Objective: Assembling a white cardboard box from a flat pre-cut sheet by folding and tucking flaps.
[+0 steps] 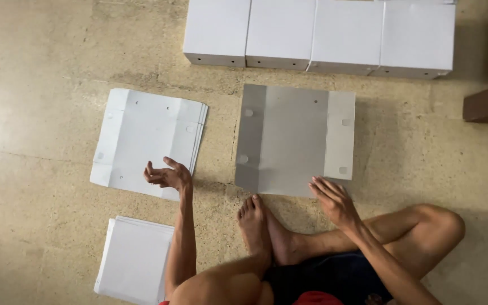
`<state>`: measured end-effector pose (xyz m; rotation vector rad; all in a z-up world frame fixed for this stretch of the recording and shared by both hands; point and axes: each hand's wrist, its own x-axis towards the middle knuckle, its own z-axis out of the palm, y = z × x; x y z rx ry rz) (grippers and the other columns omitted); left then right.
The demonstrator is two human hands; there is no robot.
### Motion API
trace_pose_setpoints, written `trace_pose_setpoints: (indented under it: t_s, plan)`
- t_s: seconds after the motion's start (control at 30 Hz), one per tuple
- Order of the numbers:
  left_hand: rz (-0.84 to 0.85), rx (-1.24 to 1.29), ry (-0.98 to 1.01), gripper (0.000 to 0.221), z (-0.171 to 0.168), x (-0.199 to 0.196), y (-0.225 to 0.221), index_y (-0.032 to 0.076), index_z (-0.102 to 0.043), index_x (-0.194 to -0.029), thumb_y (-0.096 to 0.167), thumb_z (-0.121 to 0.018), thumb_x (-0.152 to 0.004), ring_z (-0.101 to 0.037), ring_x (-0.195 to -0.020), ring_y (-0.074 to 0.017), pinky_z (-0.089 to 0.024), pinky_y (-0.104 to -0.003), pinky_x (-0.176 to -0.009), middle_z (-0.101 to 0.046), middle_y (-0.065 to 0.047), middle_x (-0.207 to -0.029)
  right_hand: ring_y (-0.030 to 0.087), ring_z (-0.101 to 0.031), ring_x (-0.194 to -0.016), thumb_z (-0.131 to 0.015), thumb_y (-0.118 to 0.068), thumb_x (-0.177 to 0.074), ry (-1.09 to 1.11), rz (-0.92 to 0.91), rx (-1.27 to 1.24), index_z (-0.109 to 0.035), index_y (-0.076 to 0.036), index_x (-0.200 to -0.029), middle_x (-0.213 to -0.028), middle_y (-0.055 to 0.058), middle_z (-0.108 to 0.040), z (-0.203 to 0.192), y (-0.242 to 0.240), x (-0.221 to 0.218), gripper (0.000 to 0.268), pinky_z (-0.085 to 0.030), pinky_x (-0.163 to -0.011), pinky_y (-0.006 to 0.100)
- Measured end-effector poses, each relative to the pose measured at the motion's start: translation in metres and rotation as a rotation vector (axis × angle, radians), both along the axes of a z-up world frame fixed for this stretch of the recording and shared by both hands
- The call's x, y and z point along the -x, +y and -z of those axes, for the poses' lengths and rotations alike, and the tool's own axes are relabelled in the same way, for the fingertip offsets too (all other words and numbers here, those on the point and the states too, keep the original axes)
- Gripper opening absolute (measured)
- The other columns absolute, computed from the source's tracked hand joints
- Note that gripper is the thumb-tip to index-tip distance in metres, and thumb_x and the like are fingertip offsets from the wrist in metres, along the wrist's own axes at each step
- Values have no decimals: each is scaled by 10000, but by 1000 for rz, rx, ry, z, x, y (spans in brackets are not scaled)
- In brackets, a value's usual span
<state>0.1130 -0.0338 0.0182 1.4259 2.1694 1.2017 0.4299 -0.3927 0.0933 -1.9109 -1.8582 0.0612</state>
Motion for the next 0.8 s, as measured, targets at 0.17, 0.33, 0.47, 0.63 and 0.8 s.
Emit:
trace_pose_setpoints:
  t_s: [0.17,0.33,0.47,0.63,0.8]
  plan:
    - [303,236,152,464,30,-29,-25,131,-391,-1358,330,-585,-987,-416,-1274,-458,-350,-686,-1021,-299,-116,-1335,347,-480,-1371,-583,-12,-919,132,58,240,-598,-66,-1346,-1453,152,-554,62,-20,-4,431,-423,-1060,550]
    - [591,448,323,477,-12,-66,-88,145,-440,-1319,442,-570,-969,-551,-1173,-335,-385,-576,-1000,-468,-65,-1158,375,-477,-1365,-550,17,-928,231,26,301,-611,-52,-1338,-1459,174,-542,51,-18,-18,420,-415,-1077,568]
    - [778,712,334,554,1,-75,-117,195,-421,-1279,612,-521,-927,-650,-1111,-304,-383,-565,-985,-635,-37,-1059,321,-429,-1412,-626,-27,-900,162,24,347,-550,-195,-1418,-1518,108,-487,53,-21,-27,550,-362,-1122,562]
    - [938,893,447,513,-27,-91,-136,163,-608,-1126,604,-583,-865,-698,-1075,-341,-396,-548,-1034,-752,-79,-1014,324,-341,-1462,-639,-161,-931,200,67,408,-528,-234,-1455,-1584,105,-394,32,-21,-25,540,-314,-1150,558]
    - [1033,802,516,403,-109,-111,-157,34,-627,-1005,428,-620,-920,-713,-1003,-430,-399,-568,-1030,-744,-229,-961,263,-558,-1306,-564,-467,-971,163,348,286,-648,-200,-1314,-1408,86,-588,32,-36,-11,443,-437,-1053,524]
